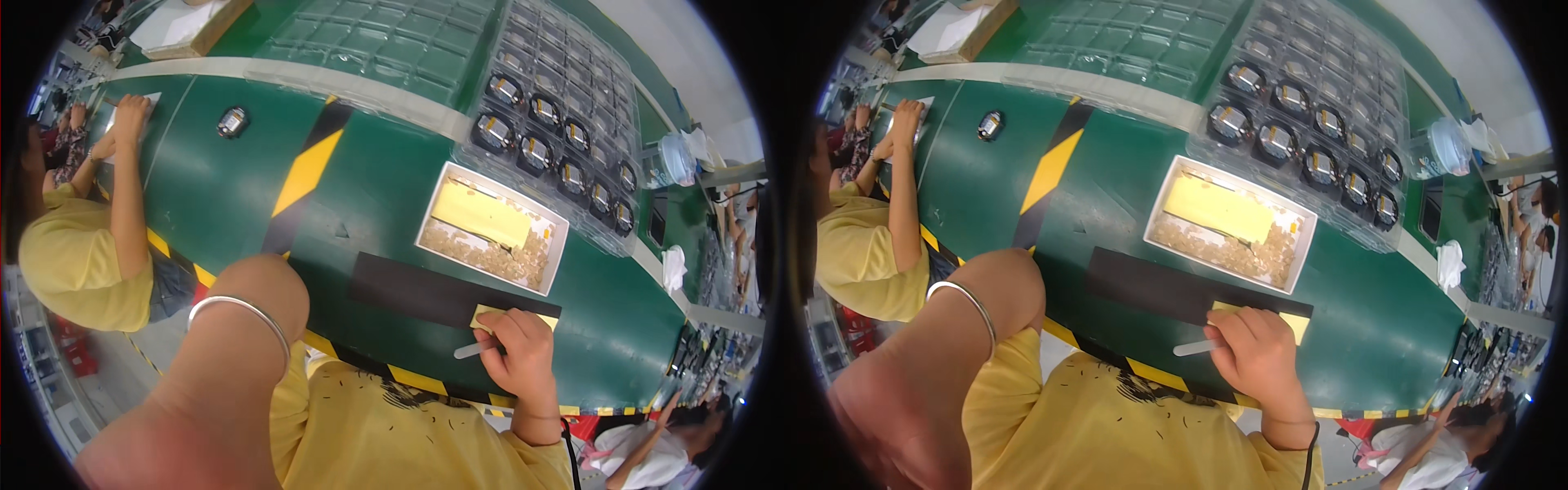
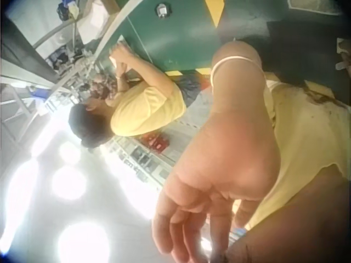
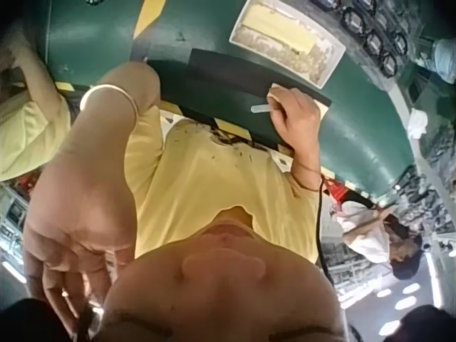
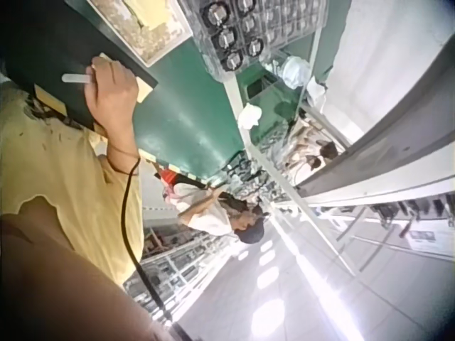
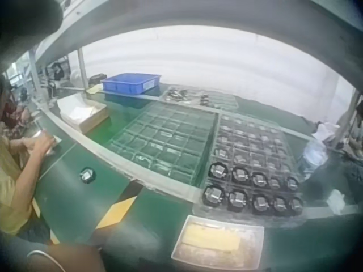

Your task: Assembling electronic components, specifically small electronic devices like smartwatches, on a production line using tweezers.

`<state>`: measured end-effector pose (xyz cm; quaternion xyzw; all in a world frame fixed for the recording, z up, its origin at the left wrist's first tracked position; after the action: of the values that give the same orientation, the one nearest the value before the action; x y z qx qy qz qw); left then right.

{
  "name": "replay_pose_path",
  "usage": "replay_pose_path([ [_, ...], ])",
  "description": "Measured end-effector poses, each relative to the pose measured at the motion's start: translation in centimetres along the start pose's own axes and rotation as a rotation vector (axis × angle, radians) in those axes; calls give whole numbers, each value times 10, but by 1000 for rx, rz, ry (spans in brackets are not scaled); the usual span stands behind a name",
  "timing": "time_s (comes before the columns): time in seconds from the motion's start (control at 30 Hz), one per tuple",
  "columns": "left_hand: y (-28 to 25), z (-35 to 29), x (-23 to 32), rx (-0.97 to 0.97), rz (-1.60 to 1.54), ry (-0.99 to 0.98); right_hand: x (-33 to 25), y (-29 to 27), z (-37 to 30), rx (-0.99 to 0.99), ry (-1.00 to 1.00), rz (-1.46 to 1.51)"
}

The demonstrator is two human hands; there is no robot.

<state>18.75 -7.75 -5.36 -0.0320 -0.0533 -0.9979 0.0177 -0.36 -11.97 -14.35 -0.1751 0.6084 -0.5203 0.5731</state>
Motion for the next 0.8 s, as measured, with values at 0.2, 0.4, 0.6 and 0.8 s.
replay_pose_path([
  [0.2,-81,13,-52,-27,186,76,0,-1,-6,-7,-2,-32],
  [0.4,-114,43,-108,-32,406,148,-7,-7,-1,26,-22,-6],
  [0.6,-55,-28,-217,-931,71,-524,-11,-9,-11,55,-43,-11],
  [0.8,-108,-85,-249,-1225,-46,-891,-13,-11,-11,62,-58,-17],
])
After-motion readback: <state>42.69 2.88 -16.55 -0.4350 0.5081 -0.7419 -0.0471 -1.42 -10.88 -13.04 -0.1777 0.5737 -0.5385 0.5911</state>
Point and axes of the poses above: each hand's wrist, its own z-axis towards the middle knuckle, its own y-axis out of the palm, x = y × z, the point moved 3 cm from there along z, towards the middle knuckle, and after that the axes turned 4 degrees about -z, right-handed, at the moved point
